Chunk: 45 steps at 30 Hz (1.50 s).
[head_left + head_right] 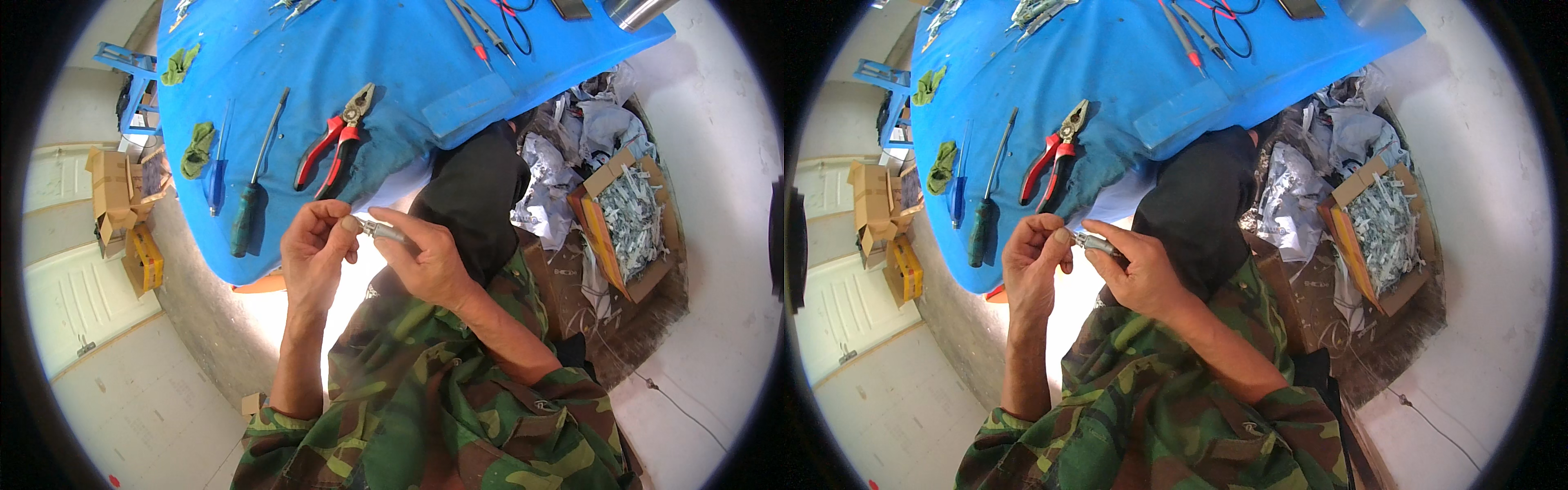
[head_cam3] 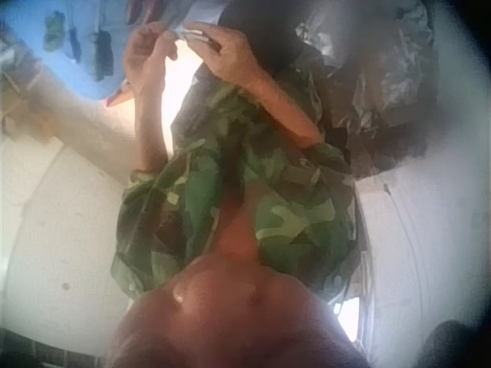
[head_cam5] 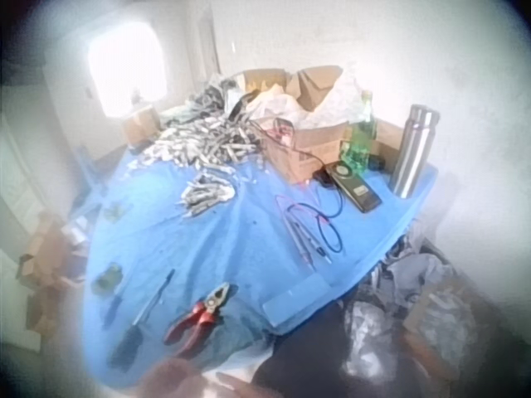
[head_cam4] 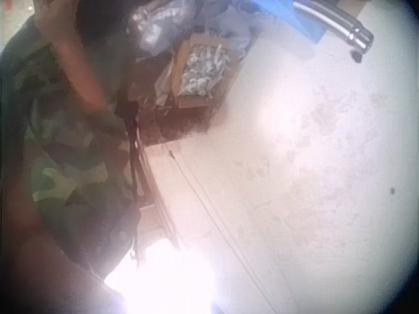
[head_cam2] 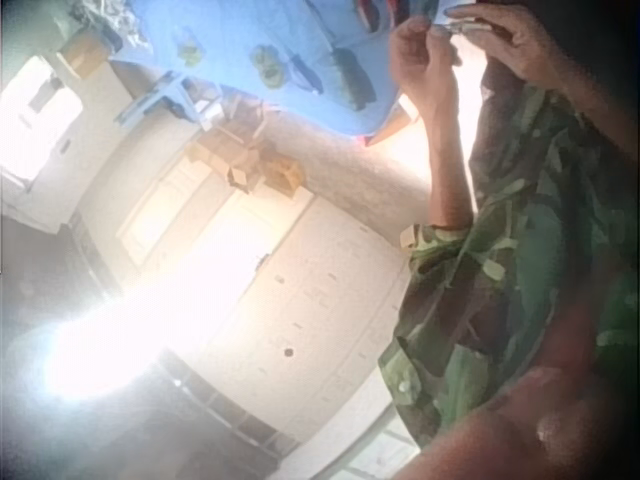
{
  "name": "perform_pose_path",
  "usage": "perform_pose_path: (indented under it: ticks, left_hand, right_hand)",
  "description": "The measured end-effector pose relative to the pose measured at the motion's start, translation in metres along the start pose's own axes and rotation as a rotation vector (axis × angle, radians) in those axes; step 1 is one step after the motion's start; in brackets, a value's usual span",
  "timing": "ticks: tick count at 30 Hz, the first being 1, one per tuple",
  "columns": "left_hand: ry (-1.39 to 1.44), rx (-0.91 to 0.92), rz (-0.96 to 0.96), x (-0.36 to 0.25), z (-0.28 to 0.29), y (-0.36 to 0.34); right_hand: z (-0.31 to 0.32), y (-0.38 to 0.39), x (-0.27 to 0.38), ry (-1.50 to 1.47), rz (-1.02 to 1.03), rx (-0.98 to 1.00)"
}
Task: The person holds a metal component and uses a screwdriver and pliers to adjust and secure parts of the assembly, then wipes the component with a cloth.
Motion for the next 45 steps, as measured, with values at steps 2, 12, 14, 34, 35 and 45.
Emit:
perform_pose_path:
  ticks: [2, 12, 14, 34, 35, 45]
  left_hand:
    - [-0.021, -0.012, 0.002, -0.001, -0.001, 0.002]
    - [-0.41, -0.251, -0.082, -0.024, 0.003, 0.028]
    - [-0.611, -0.332, -0.223, -0.028, 0.012, 0.032]
    - [-1.278, -0.741, -0.319, -0.034, 0.112, -0.008]
    - [-1.251, -0.726, -0.317, -0.033, 0.114, -0.008]
    - [-1.176, -0.782, -0.44, -0.062, 0.129, -0.013]
  right_hand:
    - [-0.001, 0.0, -0.005, -0.021, 0.045, 0.008]
    - [0.008, 0.001, 0.001, -0.158, -0.22, -0.034]
    - [0.007, 0.001, -0.001, -0.197, -0.24, -0.074]
    - [0.012, 0.001, -0.015, -0.552, -0.413, -0.294]
    - [0.012, 0.002, -0.015, -0.559, -0.418, -0.295]
    - [0.011, 0.0, -0.015, -0.618, -0.436, -0.298]
Point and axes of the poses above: each hand's wrist, its own y-axis away from the middle knuckle, its own z-axis out of the back of the hand, x = y × z, the point moved 2 cm from there along -y, towards the middle knuckle, and after that the axes turned 14 degrees about z, right-handed, at the moved point
